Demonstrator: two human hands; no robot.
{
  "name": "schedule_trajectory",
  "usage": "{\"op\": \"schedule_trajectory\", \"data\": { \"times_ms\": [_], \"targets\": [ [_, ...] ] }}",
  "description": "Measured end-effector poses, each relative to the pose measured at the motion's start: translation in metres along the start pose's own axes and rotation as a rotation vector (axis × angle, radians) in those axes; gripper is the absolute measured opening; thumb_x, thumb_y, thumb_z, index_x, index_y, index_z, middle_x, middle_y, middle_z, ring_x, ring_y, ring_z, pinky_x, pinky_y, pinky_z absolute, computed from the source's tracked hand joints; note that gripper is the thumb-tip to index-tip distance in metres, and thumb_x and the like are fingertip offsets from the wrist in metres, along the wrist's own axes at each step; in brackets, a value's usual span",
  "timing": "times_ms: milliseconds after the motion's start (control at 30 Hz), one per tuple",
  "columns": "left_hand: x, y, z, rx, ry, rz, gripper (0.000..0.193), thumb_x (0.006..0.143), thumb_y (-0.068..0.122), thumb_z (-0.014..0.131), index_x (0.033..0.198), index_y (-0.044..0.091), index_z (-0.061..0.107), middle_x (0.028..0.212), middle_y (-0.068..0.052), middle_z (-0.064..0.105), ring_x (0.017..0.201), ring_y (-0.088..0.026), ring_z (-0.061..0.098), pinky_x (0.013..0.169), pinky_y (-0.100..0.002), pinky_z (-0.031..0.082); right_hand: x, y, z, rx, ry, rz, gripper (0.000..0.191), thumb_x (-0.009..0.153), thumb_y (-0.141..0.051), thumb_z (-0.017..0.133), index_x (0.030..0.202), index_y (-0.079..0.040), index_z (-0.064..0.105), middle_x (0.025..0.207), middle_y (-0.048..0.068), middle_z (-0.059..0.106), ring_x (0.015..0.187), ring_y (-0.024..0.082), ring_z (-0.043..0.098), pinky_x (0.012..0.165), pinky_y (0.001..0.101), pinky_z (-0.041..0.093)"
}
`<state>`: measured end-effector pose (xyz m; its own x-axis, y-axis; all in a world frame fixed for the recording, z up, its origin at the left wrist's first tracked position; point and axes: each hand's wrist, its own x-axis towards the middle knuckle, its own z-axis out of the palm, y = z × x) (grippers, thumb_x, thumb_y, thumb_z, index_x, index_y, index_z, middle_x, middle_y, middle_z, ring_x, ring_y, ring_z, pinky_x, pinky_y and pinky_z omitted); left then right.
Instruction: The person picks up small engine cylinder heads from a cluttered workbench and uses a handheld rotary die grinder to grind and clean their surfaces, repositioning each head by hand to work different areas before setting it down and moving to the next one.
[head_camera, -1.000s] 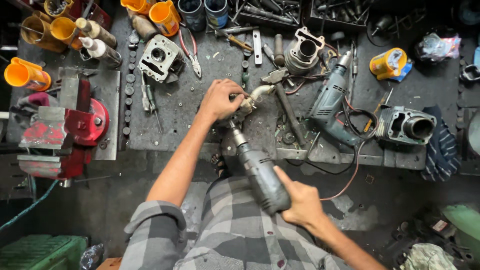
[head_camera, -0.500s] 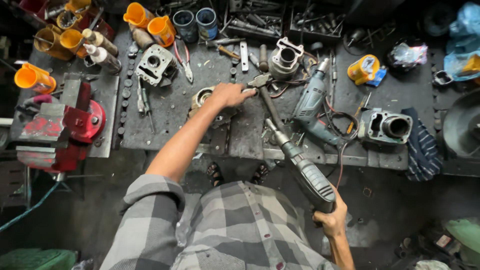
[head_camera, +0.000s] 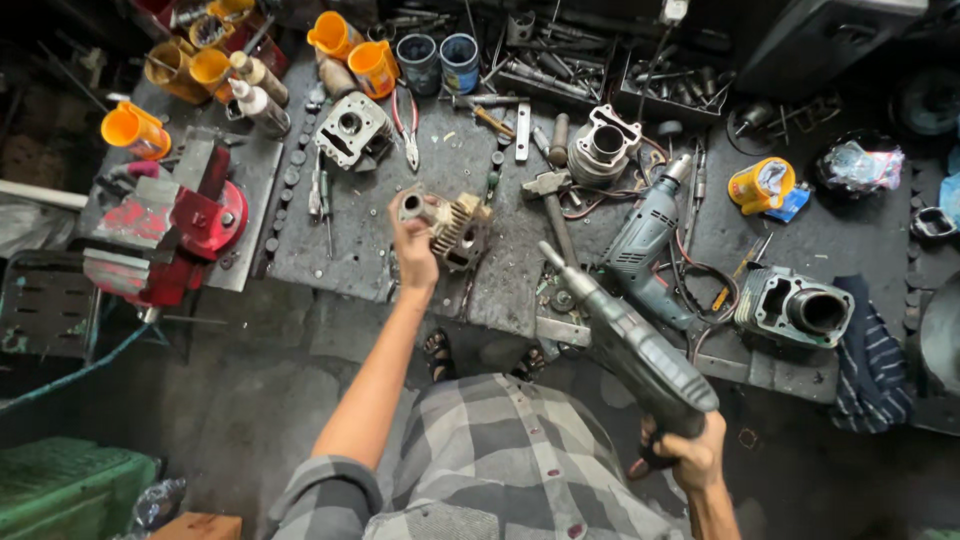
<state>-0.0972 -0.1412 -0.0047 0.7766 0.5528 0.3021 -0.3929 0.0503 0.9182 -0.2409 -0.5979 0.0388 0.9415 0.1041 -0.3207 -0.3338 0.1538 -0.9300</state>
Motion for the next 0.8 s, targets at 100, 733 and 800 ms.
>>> {"op": "schedule_trajectory", "data": {
  "times_ms": [100,733,800],
  "targets": [
    [-0.006,0.000,-0.002,0.232,-0.028,0.090,0.035,0.104,0.025,0.057,0.130,0.004,0.047,0.119,-0.011,0.065,0.119,-0.023,0.057,0.106,-0.037,0.044,0.033,-0.022,0.010,-0.077,-0.097,0.055,0.051,0.045,-0.002,0.055,0.091,0.014,0.069,0.066,0.017,0.065,0.053,0.025,0.062,0.048,0.0337,0.049],
    [0.022,-0.009,-0.025,0.140,0.041,-0.049,0.024,0.107,0.026,0.043,0.110,0.003,0.052,0.117,-0.017,0.075,0.118,-0.031,0.067,0.122,-0.045,0.037,0.173,-0.192,0.169,-0.975,-0.550,0.132,0.099,0.050,0.006,0.073,0.145,-0.017,0.054,0.130,0.005,0.073,0.116,0.018,0.067,0.107,0.0335,0.046],
    [0.021,-0.015,-0.028,0.088,0.041,-0.056,0.020,0.106,0.024,0.043,0.109,0.004,0.044,0.116,-0.019,0.074,0.122,-0.032,0.068,0.124,-0.048,0.036,0.211,-0.221,0.191,-1.126,-0.594,0.245,0.104,0.047,0.006,0.075,0.146,-0.020,0.054,0.125,0.006,0.074,0.111,0.021,0.070,0.103,0.0355,0.051]
  ]
}}
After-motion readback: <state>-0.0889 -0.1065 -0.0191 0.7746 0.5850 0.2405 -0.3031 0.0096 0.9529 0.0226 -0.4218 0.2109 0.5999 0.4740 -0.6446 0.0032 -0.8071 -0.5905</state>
